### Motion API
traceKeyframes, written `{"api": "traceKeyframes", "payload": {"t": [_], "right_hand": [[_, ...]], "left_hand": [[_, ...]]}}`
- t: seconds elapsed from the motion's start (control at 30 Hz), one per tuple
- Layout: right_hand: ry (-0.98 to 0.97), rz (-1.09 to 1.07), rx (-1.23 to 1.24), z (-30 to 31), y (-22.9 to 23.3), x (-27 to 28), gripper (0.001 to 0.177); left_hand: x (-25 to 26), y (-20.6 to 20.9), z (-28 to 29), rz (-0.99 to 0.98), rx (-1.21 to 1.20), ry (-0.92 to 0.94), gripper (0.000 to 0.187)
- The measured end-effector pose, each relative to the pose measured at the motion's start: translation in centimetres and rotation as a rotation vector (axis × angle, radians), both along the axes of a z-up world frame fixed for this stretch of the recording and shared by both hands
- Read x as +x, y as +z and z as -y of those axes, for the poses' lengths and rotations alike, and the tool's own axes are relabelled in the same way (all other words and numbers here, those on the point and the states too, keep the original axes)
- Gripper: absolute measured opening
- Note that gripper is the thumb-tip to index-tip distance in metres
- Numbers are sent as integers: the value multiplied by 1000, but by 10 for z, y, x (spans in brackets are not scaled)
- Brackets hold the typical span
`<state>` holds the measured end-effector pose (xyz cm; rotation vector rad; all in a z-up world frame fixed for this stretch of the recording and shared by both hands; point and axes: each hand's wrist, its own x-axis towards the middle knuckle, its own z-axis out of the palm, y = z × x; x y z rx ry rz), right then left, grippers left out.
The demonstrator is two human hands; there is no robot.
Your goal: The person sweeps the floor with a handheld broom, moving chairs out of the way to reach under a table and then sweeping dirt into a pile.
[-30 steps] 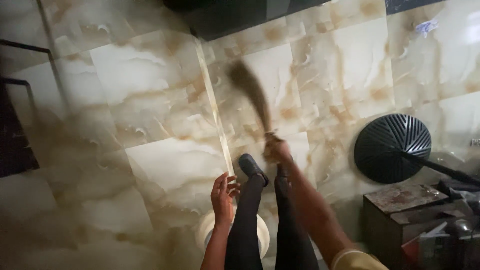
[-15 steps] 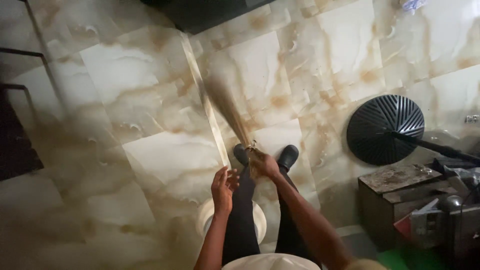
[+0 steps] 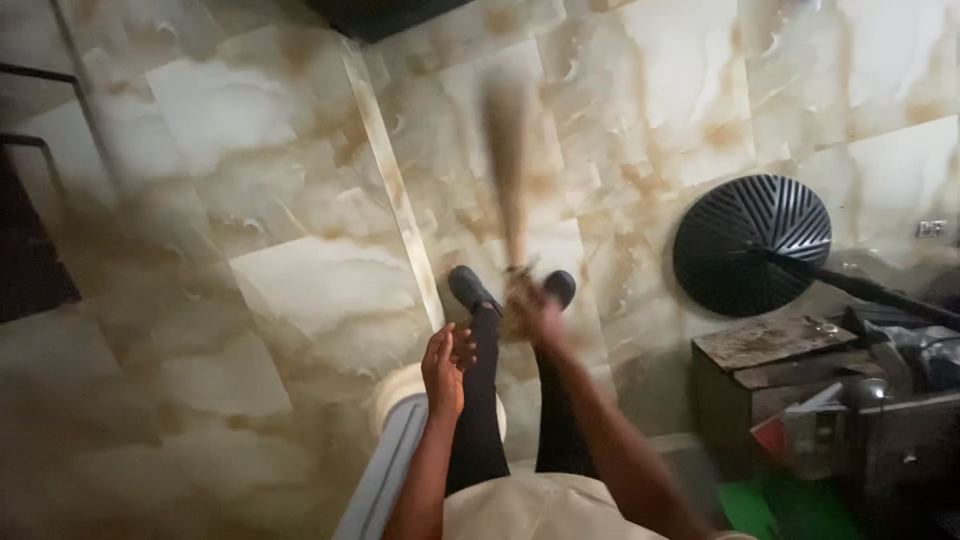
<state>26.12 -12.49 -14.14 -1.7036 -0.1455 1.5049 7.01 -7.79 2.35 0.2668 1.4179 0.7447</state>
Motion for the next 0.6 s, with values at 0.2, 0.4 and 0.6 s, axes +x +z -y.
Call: {"api": "traceKeyframes", "payload": {"t": [0.2,0.4,0.6], "right_hand": [[669,245,-63,19,-19,-5,44],[171,177,7,39,-40,80,39],[568,396,-88,80,10,61,63]], "left_hand": [[31,-2,15,28,75,-79,30],[29,0,27,-21,56,-95,30],[34,-6,37,12,65,-40,30]]}}
